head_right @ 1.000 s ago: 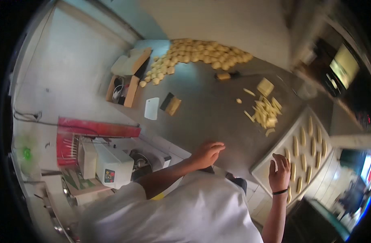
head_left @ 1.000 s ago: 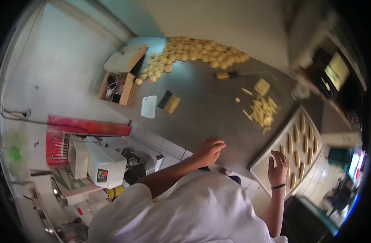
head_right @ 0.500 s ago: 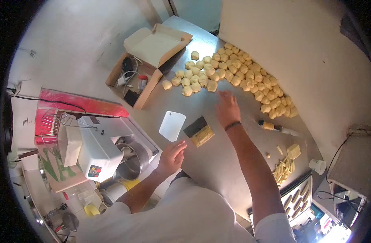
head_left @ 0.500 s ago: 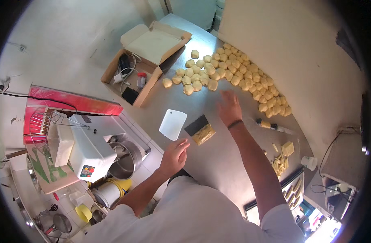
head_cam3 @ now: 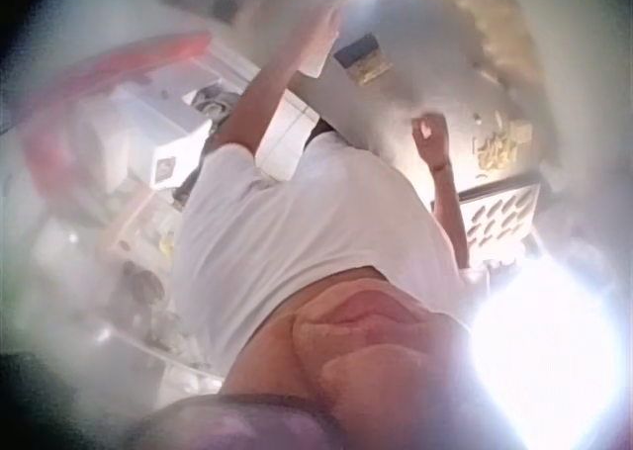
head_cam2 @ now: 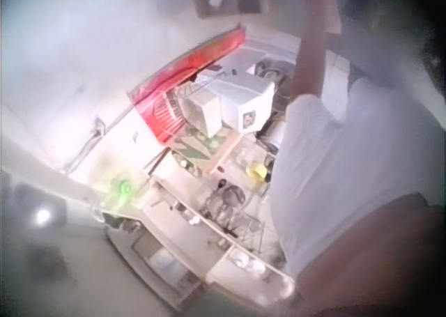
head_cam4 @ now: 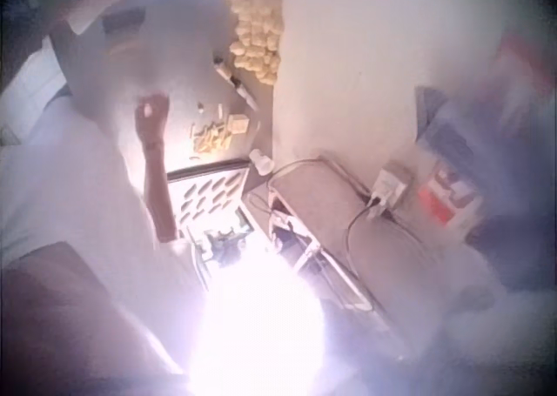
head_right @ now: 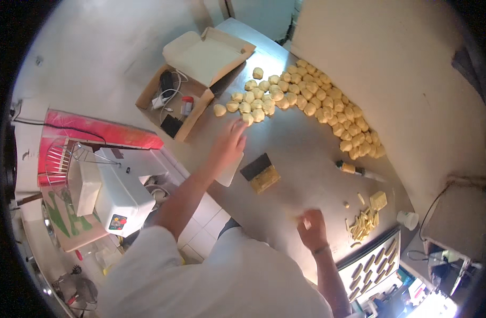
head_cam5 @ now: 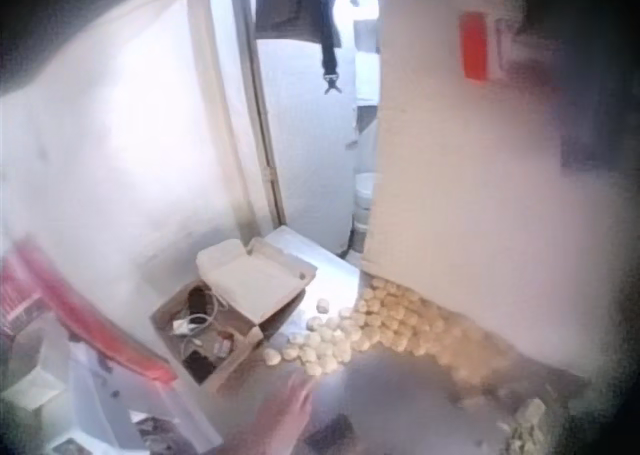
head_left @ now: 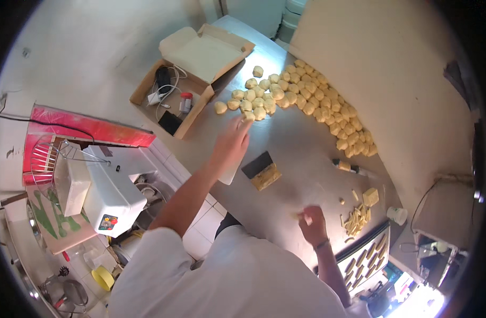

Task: The person prepares bread rolls by cutting pieces of dough with a scraper, flattening them by hand, placing cheese strips inside, and rolling them into shapes on a metal tray. The person then carries the tray of prepared rolls and places it onto a cooling rack in a bakery production area.

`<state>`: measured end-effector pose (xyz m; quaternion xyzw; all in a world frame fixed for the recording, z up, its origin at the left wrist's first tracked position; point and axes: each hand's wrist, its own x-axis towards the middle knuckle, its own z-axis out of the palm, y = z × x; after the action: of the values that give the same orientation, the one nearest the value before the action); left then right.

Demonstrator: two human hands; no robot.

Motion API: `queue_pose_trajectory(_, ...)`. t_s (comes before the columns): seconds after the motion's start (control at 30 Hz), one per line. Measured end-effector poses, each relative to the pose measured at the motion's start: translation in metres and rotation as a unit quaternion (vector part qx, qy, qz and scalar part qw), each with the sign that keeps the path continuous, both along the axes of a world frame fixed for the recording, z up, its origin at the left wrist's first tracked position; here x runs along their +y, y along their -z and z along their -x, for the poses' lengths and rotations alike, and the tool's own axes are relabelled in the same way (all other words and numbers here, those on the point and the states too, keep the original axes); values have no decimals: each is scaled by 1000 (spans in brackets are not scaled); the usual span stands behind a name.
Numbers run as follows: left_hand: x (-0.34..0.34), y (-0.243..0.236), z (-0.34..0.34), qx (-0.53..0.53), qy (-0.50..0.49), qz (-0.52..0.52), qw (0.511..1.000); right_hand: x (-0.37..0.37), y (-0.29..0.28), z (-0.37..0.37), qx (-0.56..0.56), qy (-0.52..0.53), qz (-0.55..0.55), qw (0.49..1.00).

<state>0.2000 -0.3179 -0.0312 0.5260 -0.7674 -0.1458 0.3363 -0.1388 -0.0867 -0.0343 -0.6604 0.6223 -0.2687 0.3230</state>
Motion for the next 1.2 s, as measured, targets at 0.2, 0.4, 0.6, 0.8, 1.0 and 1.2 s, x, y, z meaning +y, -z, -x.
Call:
queue_pose_trajectory(0.2,-40,-20,80,8,-13,-84,996,148,-38,68,18,162,-225,961)
queue_pose_trajectory(0.4,152,-73,201,74,260,10,963,134,-60,106,188,201,64,959)
queue_pose_trajectory(0.6,252,43,236,-93,315,-113,938,166,54,65,225,112,40,967)
queue_pose_trajectory(0.8,300,32,224,-231,268,54,934,198,41,41,268,109,94,953)
queue_pose_trajectory(1.0,295,27,220,-224,270,-168,921,188,20,53,177,68,-15,982)
queue_pose_trajectory(1.2,329,43,193,-275,282,-94,914,194,12,52,128,118,-27,984)
